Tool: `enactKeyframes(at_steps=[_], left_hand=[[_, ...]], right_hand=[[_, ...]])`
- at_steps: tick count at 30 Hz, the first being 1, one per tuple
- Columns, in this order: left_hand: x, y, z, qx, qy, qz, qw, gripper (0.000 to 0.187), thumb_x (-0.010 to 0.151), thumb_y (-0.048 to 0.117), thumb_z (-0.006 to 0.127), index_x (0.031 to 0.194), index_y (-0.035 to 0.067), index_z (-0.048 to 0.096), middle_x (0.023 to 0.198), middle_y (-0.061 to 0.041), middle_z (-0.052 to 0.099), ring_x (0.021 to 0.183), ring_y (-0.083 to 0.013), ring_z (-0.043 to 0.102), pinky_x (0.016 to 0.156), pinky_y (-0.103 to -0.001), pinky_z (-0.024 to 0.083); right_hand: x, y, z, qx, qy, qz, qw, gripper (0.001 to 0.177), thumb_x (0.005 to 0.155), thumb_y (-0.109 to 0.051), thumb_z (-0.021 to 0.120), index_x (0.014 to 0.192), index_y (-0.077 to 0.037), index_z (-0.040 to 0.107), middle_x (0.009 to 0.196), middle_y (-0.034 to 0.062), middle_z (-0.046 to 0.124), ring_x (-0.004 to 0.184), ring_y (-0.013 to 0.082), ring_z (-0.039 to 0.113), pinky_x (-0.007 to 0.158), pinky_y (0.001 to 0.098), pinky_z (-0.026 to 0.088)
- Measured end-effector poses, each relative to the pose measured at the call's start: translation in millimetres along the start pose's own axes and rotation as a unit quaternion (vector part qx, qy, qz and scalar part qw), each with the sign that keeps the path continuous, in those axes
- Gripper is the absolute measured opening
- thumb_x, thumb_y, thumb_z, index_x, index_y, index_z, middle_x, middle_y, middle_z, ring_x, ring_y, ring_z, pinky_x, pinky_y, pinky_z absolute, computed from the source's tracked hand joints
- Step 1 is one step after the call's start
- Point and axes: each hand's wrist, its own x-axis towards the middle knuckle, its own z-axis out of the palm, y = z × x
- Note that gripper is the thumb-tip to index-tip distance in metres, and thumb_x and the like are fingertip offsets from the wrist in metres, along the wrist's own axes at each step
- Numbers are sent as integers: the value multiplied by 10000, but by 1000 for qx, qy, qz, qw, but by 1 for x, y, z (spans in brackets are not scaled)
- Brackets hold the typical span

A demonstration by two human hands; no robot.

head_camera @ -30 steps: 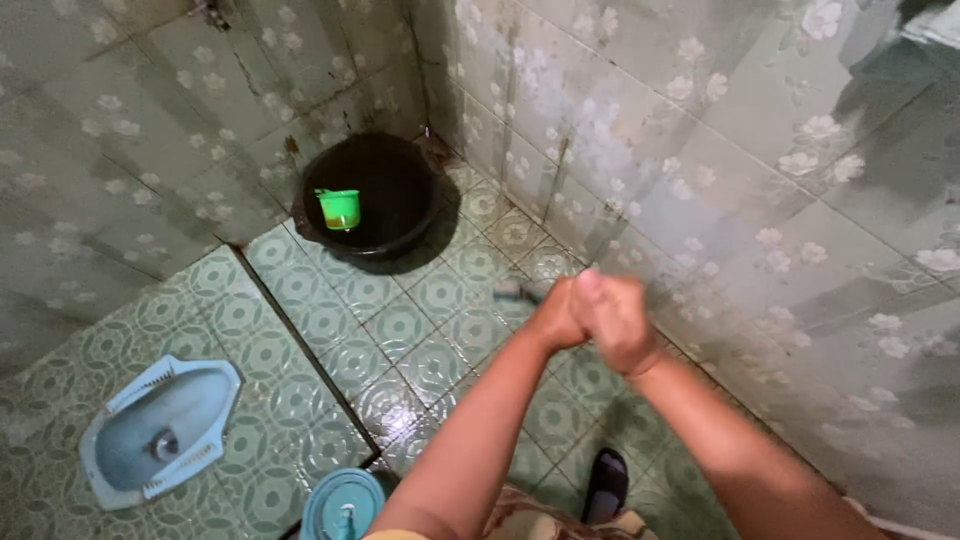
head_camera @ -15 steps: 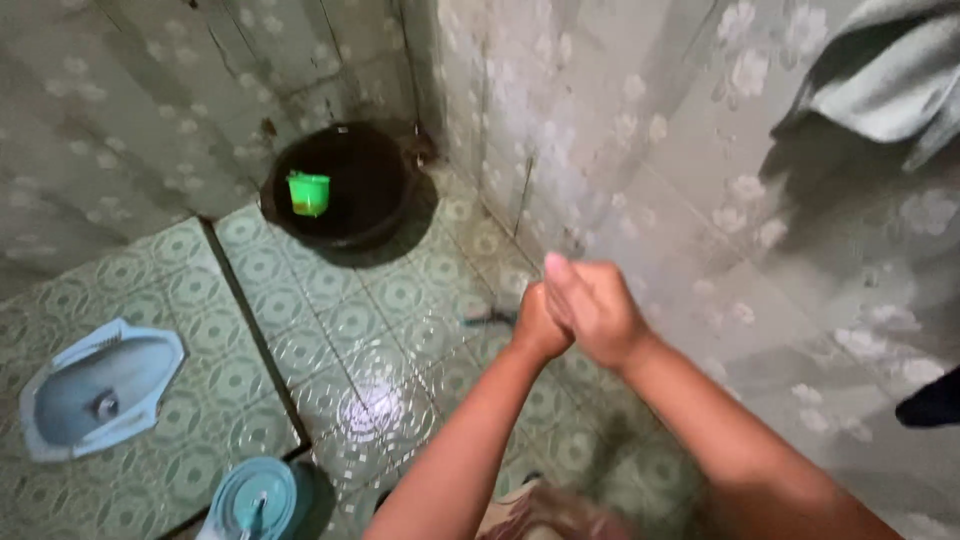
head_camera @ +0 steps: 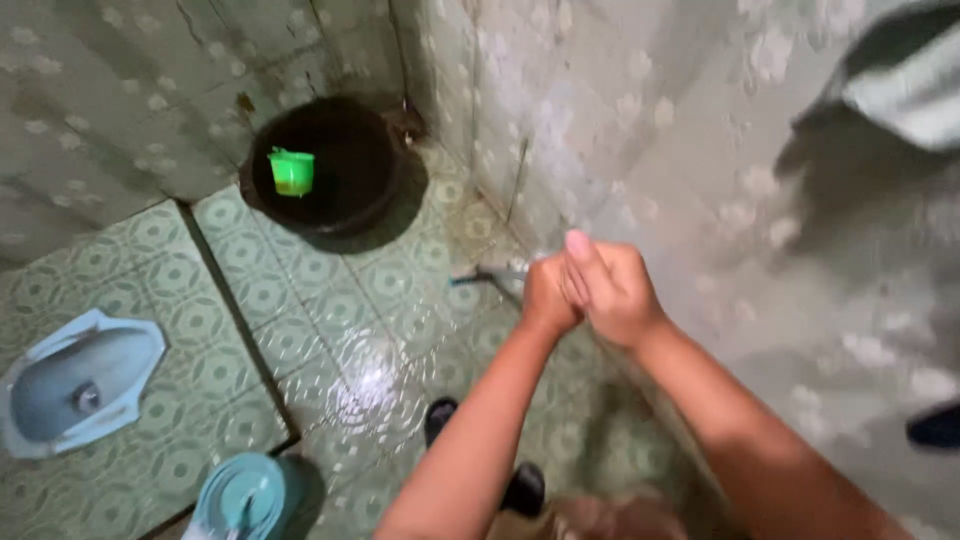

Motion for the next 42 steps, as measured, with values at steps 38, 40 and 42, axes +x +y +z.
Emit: enactKeyframes(at_steps=[38, 40, 42], left_hand=[[209, -60, -95, -56, -22, 2, 998, 269, 748, 312, 793, 884, 95, 707, 790, -152, 706, 699, -356, 701, 638, -396, 546], [204, -41, -95, -61, -12, -20, 998, 261, 756, 305, 790, 905, 104, 717, 788, -144, 706, 692, -346, 699, 637, -388, 537], [199, -37, -95, -67, -2, -45, 997, 254, 763, 297, 786, 926, 112, 727, 786, -137, 706, 686, -335, 698, 635, -380, 529]], right_hand=[[221, 39, 56, -45, 126, 165, 977, 483, 1099, -235, 469, 665, -33, 529, 579, 11, 502, 535, 81, 441, 501, 280, 372], [227, 24, 53, -30, 111, 143, 983, 509, 1117, -241, 452, 651, -39, 497, 575, 12, 486, 534, 84, 433, 503, 281, 376], [224, 20, 57, -15, 96, 125, 987, 537, 1134, -247, 435, 638, -44, 465, 571, 12, 470, 532, 87, 425, 506, 281, 379]])
